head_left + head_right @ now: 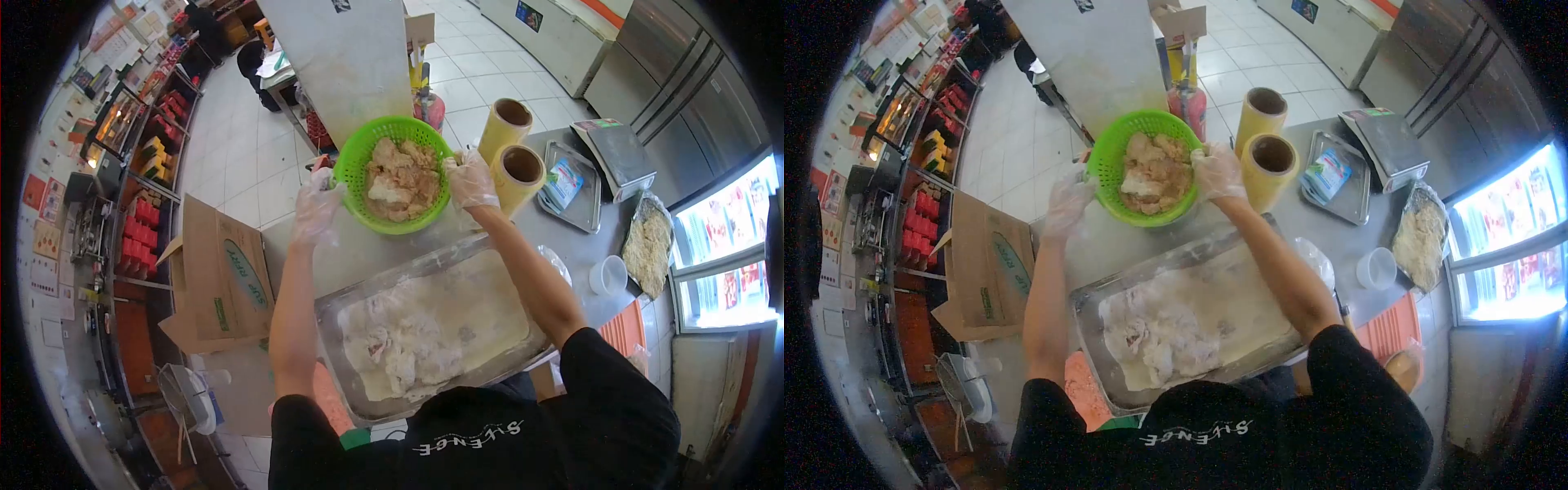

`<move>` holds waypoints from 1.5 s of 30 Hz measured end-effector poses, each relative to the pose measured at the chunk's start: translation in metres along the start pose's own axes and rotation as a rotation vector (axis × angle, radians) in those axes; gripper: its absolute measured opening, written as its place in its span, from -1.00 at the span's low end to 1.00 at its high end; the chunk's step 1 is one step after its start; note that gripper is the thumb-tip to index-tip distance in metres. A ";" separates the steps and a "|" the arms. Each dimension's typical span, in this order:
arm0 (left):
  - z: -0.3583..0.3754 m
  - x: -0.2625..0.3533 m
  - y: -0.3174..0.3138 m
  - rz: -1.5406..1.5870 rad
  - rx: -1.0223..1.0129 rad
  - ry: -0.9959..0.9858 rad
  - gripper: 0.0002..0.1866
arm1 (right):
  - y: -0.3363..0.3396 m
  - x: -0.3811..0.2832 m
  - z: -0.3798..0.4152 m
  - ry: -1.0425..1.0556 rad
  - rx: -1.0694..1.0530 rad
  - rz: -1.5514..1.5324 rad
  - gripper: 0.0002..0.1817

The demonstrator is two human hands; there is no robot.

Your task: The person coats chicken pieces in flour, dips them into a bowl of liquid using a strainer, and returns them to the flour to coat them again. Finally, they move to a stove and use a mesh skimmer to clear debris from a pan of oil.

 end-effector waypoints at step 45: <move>0.245 0.095 -0.115 0.216 0.309 0.551 -0.76 | -0.022 0.101 0.260 0.157 -0.856 0.807 -0.72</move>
Point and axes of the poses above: each hand's wrist, its own z-axis away from the middle knuckle, its own y-axis out of the back of the hand, x = y × z, the point moved 3 cm from there along -z, towards the middle knuckle, and after that the axes turned 15 degrees about -y, right-handed, at the moved point
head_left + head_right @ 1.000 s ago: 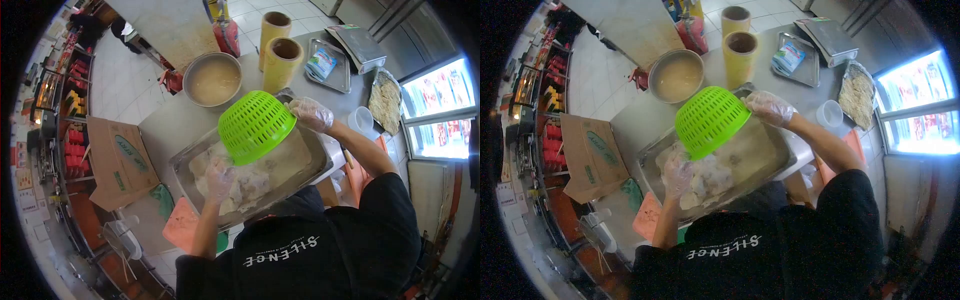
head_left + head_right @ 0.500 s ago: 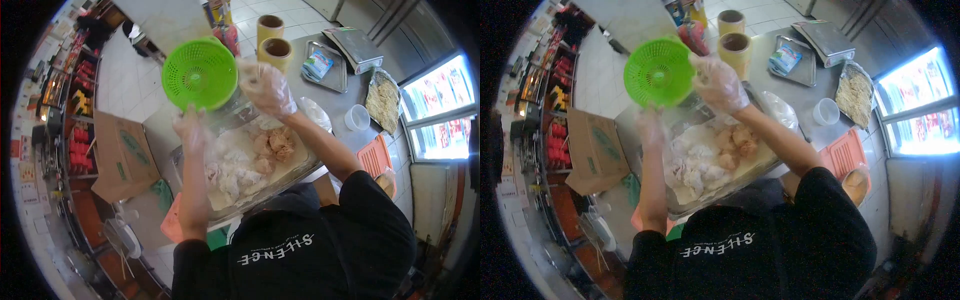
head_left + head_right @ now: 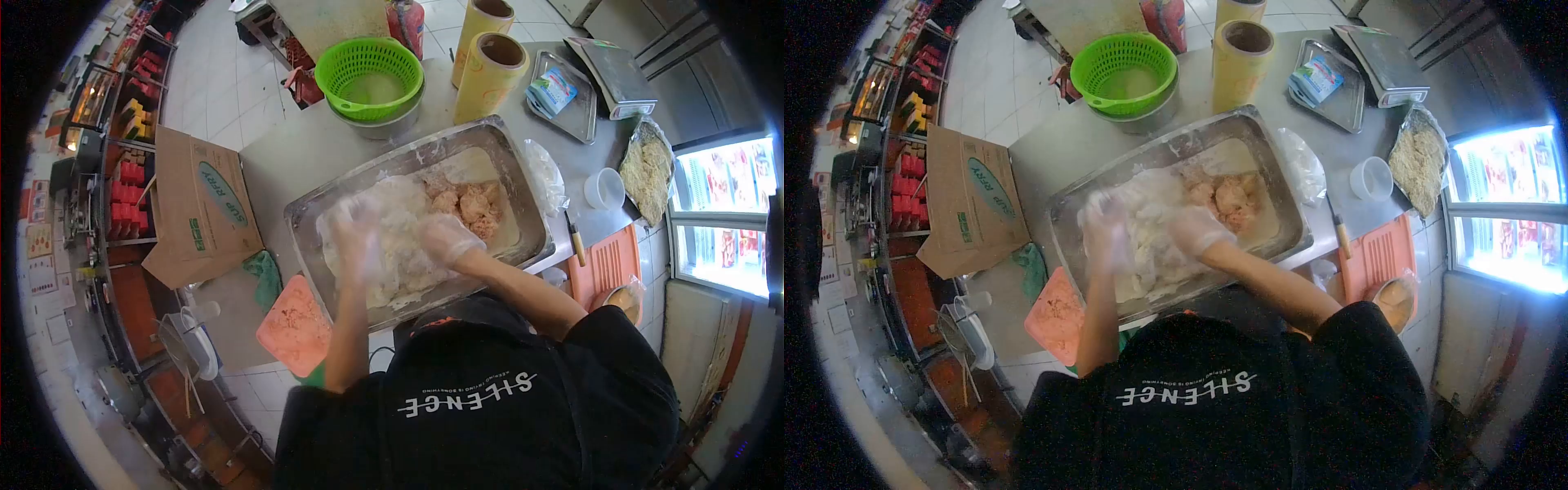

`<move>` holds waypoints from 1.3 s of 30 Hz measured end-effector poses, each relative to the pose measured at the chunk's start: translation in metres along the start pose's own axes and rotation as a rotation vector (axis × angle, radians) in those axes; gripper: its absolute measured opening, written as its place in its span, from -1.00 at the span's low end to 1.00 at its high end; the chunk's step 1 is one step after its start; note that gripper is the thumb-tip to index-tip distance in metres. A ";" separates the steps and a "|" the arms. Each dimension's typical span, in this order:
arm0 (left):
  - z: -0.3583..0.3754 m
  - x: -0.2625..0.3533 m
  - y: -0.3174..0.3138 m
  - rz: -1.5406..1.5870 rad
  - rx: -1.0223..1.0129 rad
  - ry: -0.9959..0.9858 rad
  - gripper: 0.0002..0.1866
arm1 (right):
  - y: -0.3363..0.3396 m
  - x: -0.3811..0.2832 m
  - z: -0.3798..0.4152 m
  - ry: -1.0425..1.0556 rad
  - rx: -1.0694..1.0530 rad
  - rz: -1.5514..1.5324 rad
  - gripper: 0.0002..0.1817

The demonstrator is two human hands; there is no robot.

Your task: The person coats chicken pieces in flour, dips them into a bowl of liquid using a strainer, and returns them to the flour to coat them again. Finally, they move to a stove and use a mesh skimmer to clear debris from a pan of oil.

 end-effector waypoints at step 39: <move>0.105 -0.044 -0.030 -0.877 -0.473 -0.440 -0.74 | 0.179 -0.021 -0.001 0.314 0.229 -0.693 -0.72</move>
Point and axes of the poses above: each hand's wrist, its own z-axis away from the middle knuckle, its own y-axis out of the back of the hand, x = y × z, the point moved 3 cm from there along -z, towards the middle knuckle, and after that the axes turned 15 degrees about -y, right-handed, at the moved point
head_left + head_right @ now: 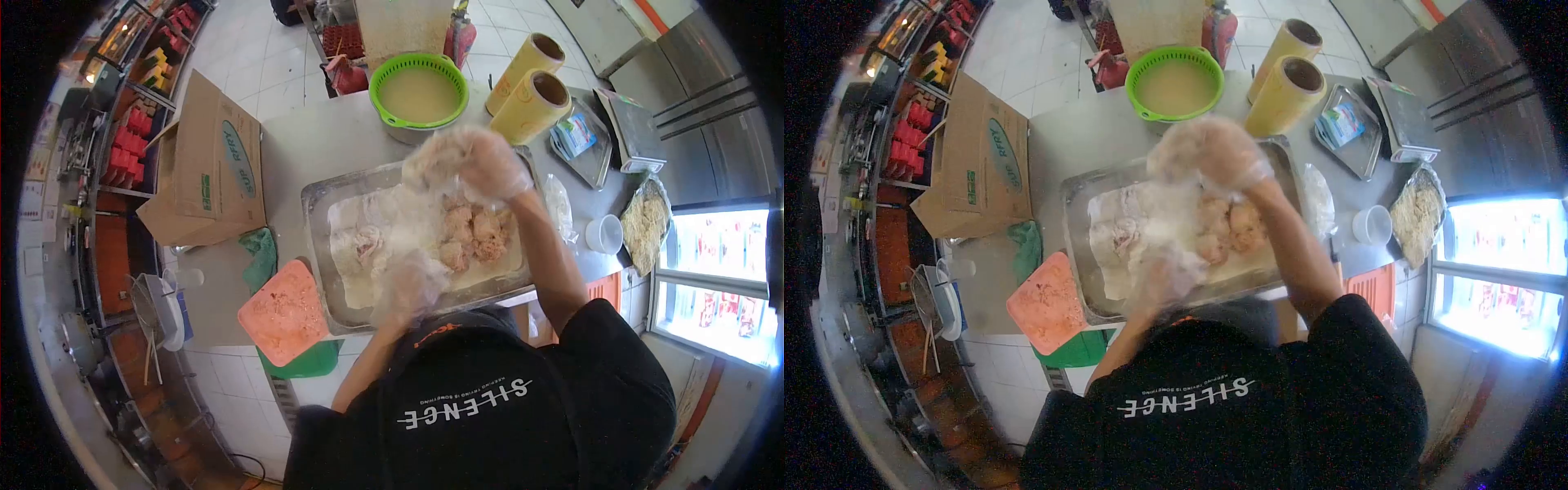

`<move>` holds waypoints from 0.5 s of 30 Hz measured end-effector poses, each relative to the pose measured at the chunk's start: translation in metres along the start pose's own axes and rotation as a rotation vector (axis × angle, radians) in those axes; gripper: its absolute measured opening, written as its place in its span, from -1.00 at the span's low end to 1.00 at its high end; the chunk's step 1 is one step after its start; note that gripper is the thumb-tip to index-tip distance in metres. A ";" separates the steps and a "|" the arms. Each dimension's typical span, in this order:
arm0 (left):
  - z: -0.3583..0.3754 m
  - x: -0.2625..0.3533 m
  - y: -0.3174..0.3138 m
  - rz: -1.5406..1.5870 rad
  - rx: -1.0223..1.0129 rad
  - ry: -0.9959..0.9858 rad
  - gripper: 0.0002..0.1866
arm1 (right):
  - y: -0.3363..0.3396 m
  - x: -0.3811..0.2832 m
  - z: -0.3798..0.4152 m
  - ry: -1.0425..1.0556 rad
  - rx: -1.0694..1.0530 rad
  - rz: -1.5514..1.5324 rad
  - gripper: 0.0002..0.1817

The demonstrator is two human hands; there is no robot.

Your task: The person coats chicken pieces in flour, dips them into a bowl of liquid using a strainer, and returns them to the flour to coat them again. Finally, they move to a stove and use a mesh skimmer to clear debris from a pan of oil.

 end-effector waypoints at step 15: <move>0.009 -0.008 -0.016 0.274 -0.241 0.190 -0.62 | -0.038 0.059 -0.176 0.444 0.464 0.620 -0.60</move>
Point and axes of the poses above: each hand's wrist, its own z-axis away from the middle knuckle, its own y-axis out of the back of the hand, x = y × z, the point moved 3 cm from there along -z, towards the middle knuckle, and after that the axes turned 15 degrees about -y, right-handed, at the moved point
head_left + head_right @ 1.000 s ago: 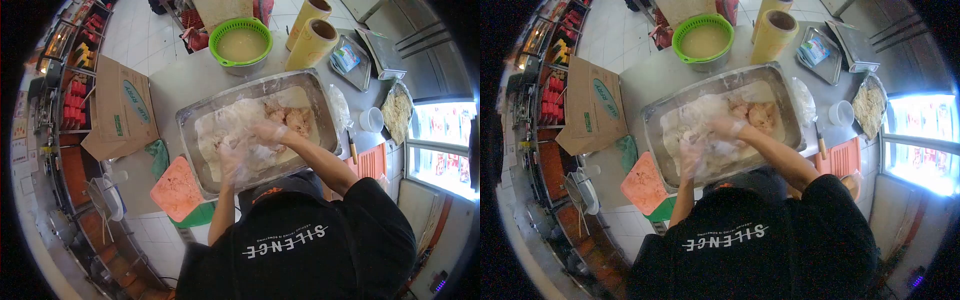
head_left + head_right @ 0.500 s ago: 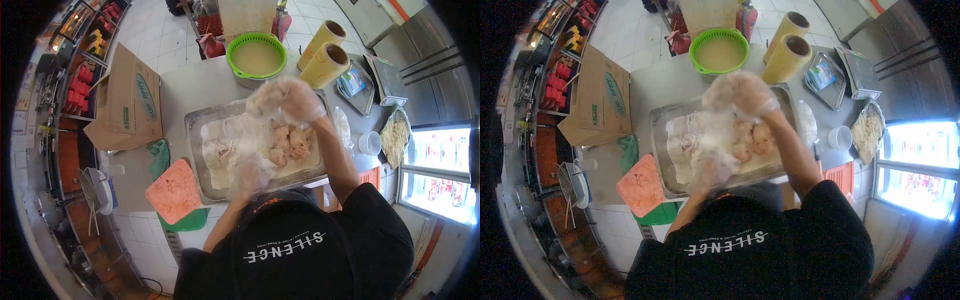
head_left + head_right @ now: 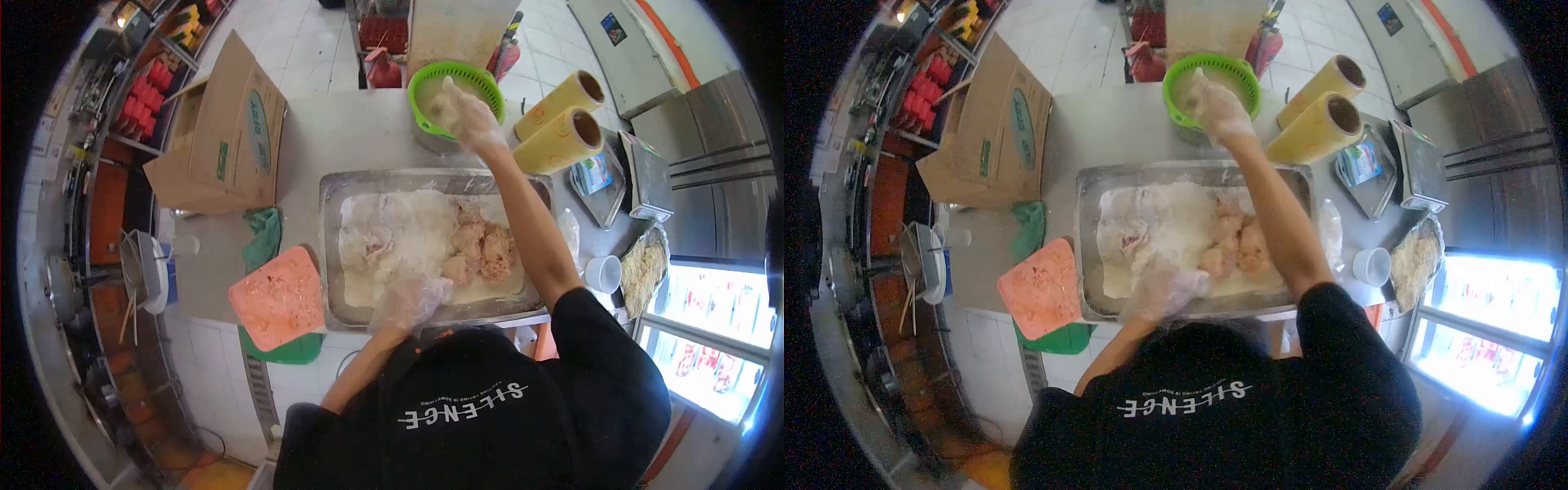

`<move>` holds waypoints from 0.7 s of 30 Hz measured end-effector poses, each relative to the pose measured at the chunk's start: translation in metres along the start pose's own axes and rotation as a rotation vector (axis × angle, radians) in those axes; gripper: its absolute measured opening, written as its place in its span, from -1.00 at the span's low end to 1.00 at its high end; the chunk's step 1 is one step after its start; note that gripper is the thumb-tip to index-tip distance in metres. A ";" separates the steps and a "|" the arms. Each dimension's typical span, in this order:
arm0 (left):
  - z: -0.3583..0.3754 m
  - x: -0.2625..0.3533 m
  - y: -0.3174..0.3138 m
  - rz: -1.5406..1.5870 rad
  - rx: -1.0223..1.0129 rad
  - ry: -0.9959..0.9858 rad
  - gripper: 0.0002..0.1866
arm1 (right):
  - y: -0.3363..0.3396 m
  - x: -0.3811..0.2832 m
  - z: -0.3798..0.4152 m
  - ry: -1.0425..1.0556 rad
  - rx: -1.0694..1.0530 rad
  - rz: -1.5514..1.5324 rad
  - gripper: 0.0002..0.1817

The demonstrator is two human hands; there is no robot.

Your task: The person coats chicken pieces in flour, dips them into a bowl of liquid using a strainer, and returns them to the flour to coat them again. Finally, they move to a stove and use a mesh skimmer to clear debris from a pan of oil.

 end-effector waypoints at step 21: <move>0.073 -0.008 0.107 0.337 0.665 0.346 -0.50 | -0.005 -0.090 0.162 -0.397 -1.029 -0.421 -0.52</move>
Point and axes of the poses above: each hand's wrist, its own z-axis away from the middle knuckle, its own y-axis out of the back of the hand, x = y × z, the point moved 3 cm from there along -z, towards the middle knuckle, and after that the axes turned 15 degrees about -y, right-handed, at the moved point
